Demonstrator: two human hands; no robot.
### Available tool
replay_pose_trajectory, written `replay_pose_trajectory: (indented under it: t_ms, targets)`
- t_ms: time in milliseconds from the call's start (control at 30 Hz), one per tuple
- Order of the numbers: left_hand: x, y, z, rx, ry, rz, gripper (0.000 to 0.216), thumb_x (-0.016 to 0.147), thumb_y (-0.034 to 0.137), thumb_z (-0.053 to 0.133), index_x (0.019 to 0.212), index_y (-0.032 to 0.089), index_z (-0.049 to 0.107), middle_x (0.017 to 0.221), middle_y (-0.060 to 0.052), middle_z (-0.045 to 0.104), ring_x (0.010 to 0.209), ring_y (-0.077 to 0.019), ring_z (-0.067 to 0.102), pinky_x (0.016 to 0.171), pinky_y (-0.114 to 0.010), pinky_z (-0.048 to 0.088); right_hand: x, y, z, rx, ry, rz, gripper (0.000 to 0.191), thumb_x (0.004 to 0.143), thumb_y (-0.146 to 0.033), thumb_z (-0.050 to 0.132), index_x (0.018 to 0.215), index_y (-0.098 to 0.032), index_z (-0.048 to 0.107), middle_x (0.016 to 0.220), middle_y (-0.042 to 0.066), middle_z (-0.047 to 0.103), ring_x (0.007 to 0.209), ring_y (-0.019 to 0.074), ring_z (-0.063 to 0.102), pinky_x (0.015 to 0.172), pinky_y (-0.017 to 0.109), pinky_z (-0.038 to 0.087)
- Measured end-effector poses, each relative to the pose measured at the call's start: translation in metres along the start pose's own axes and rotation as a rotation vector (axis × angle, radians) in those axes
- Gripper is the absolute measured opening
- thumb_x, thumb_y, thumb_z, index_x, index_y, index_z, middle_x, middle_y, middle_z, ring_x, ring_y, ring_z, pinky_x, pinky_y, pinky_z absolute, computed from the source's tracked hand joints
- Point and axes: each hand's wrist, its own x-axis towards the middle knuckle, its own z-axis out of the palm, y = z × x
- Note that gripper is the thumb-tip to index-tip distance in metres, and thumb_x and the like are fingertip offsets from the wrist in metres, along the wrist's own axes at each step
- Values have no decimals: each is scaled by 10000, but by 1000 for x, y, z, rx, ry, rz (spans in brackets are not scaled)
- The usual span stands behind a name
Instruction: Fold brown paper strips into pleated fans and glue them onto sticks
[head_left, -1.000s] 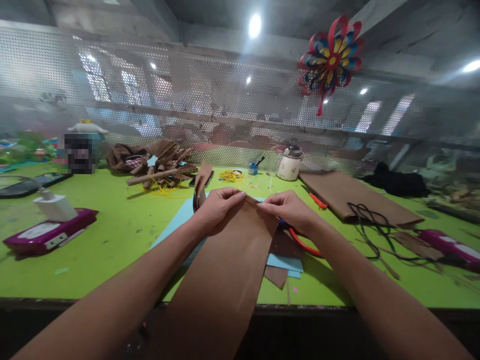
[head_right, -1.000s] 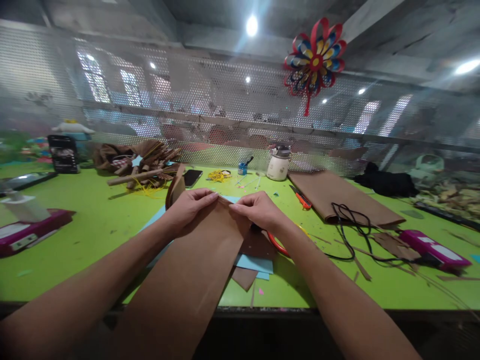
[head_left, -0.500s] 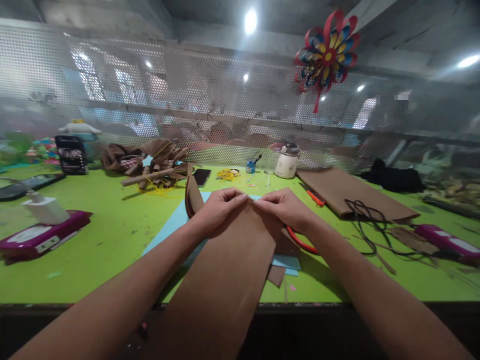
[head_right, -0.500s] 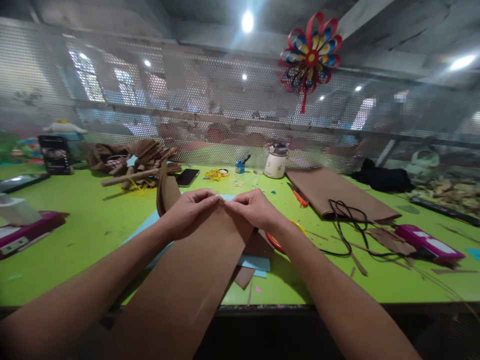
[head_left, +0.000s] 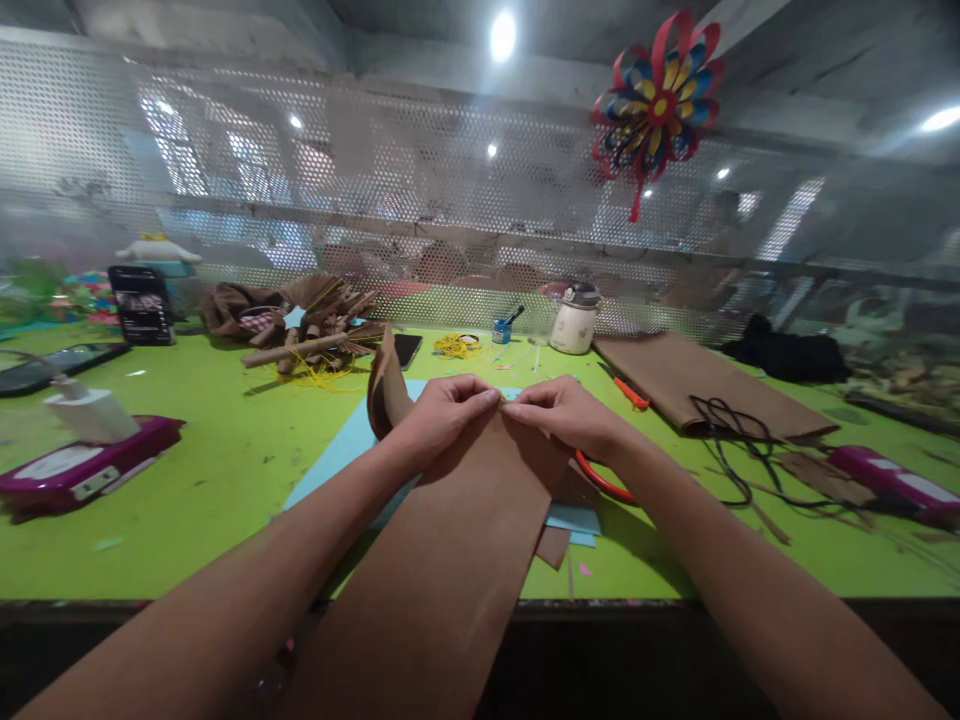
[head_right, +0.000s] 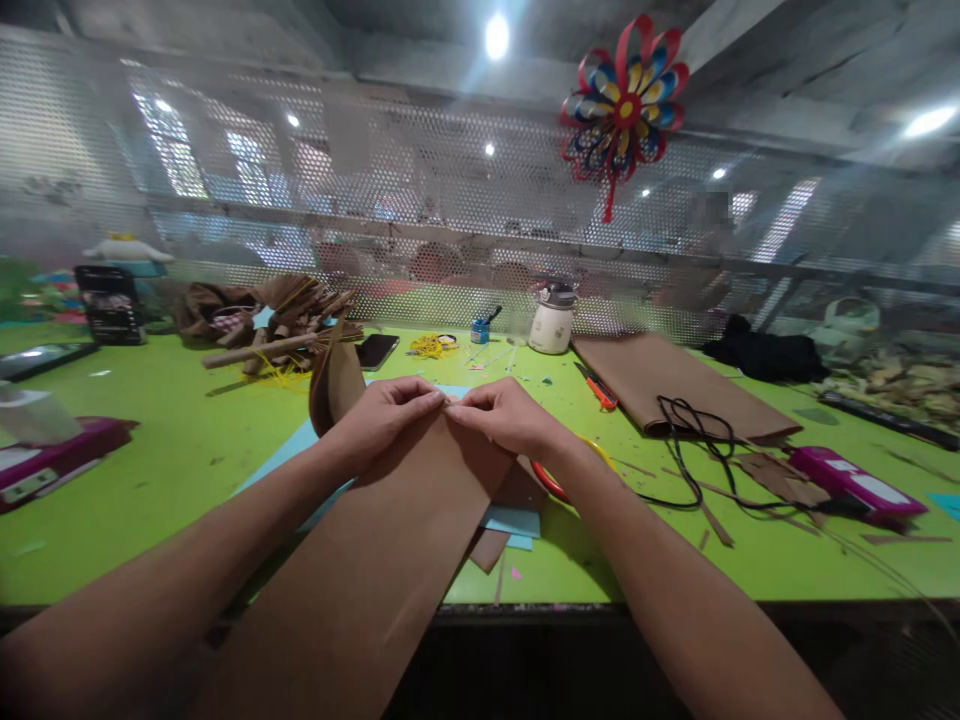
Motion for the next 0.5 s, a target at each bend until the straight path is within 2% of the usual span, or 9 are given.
replay_pose_trajectory:
  t_ms: [200, 500]
  targets:
    - [0, -6, -2, -106, -37, 16, 181, 743, 304, 610, 734, 125, 589, 666, -1, 549, 581, -69, 449, 521, -198, 303, 2, 3, 3, 101, 21, -11, 371, 729, -476, 548, 648, -117, 585, 543, -37, 384, 487, 56, 297, 438, 206, 207]
    - [3, -12, -3, -159, 2, 5, 163, 720, 283, 634, 707, 126, 590, 631, -5, 543, 541, -61, 439, 493, -194, 287, 4, 5, 8, 112, 69, 17, 375, 695, -467, 593, 648, -95, 609, 547, -35, 371, 499, 54, 290, 444, 203, 194]
